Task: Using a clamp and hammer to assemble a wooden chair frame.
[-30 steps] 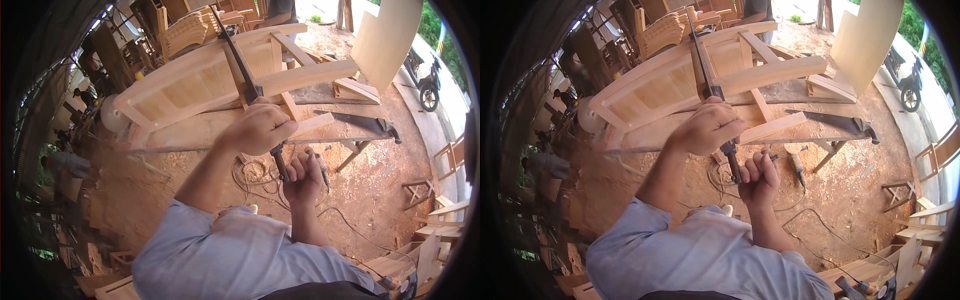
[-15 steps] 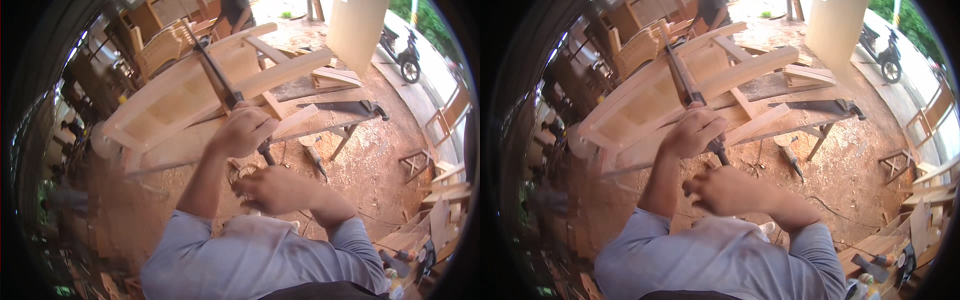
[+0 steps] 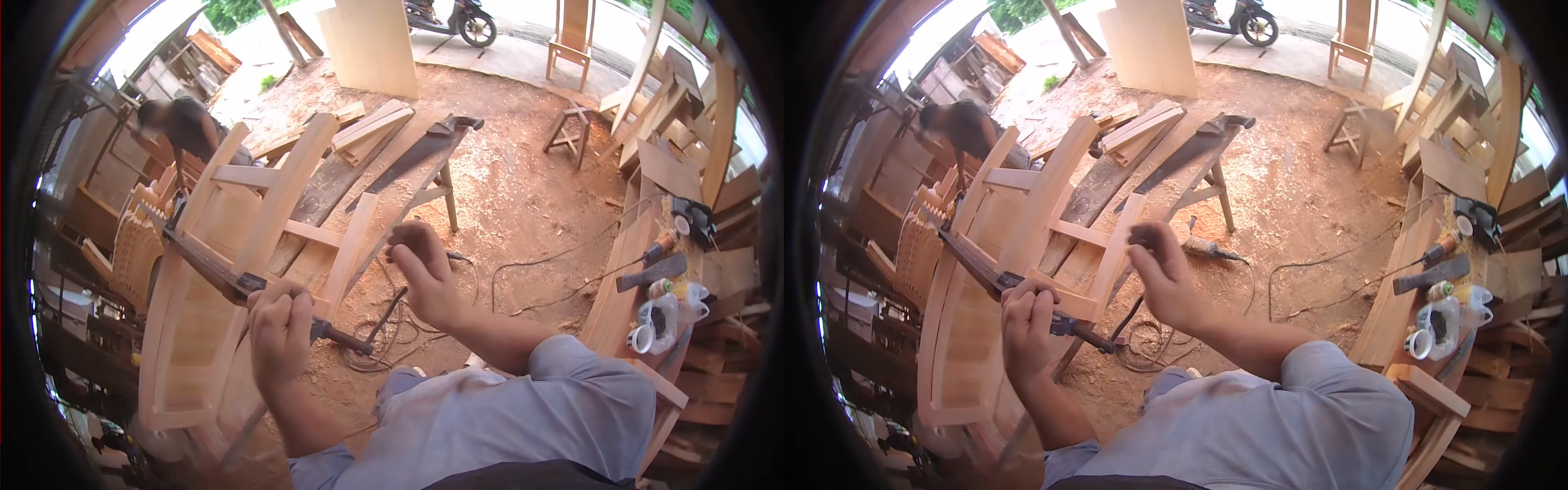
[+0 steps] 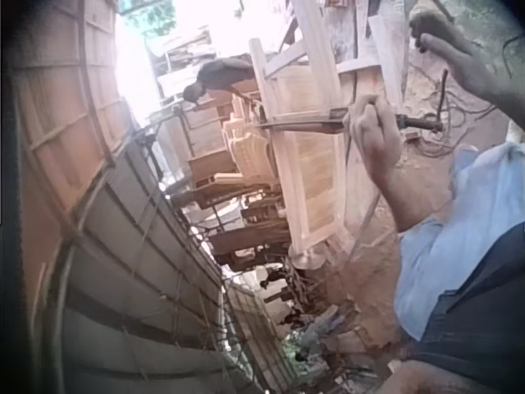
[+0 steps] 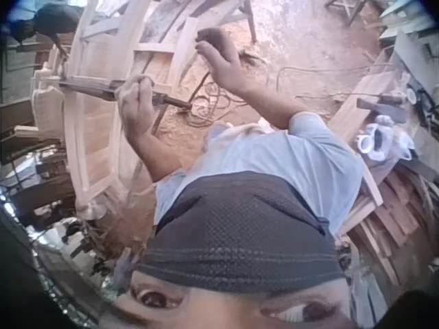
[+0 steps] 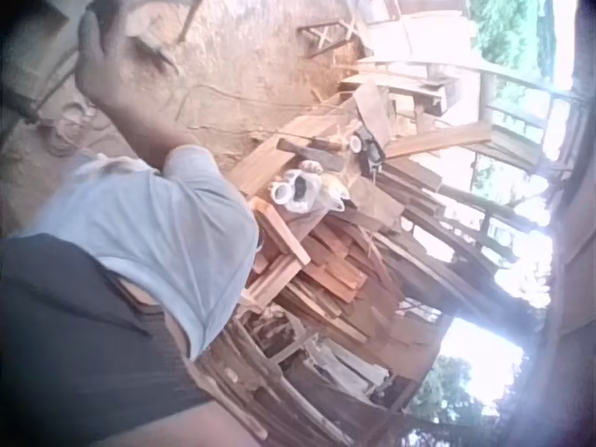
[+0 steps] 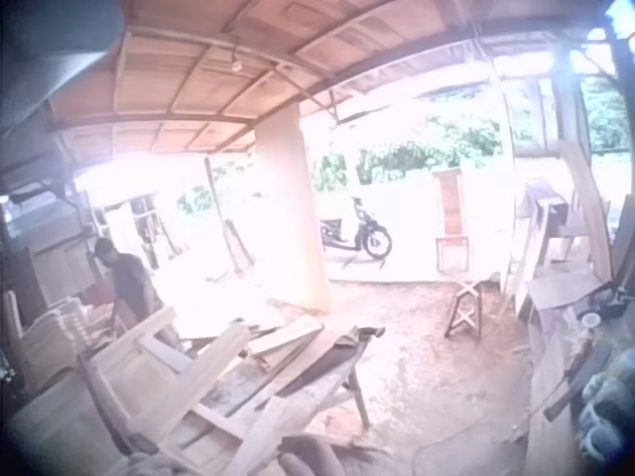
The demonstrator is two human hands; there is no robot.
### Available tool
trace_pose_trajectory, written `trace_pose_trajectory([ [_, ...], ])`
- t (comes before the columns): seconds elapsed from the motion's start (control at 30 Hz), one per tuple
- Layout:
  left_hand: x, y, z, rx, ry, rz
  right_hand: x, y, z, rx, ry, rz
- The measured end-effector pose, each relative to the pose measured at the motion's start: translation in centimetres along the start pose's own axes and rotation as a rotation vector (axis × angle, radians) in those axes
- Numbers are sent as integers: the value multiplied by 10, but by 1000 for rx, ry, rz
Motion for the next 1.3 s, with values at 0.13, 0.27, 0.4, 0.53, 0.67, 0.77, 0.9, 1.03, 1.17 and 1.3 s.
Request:
trace_pose_trajectory([
  [0.13, -8, 2, 5, 63, 352, -174, -57, 34, 85, -546, 564, -405],
  [0.27, -46, 8, 6, -72, 755, -121, -25, 48, 119, -599, 783, -162],
  [0.4, -154, -25, -79, -65, 1203, 245, 3, 51, 109, -575, 888, 132],
  [0.53, -437, -126, -178, 646, 436, -570, 4, 54, 107, -675, 925, 256],
  [0.67, -648, -174, -161, 553, 486, -927, 6, 53, 113, -651, 875, 441],
  [0.77, -715, -188, -111, 446, 855, -851, 3, 50, 116, -610, 767, 432],
  [0.9, -731, -189, -76, 408, 990, -858, 20, 58, 97, -518, 608, 637],
  [1.03, -732, -179, -79, 426, 1004, -866, 15, 56, 104, -541, 639, 489],
  [1.17, -739, -161, -79, 447, 1065, -873, -3, 46, 117, -555, 832, 435],
  [1.3, -740, -138, -83, 459, 1135, -889, -29, 35, 128, -551, 800, 438],
])
Point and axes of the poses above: each hand's wrist, its own y-axis away from the middle knuckle, its own z-axis out of the palm, x = y × z, the point moved 8 cm from there along -y, towards the middle knuckle, and after that the axes turned 6 degrees about x, right-handed, at the moved point
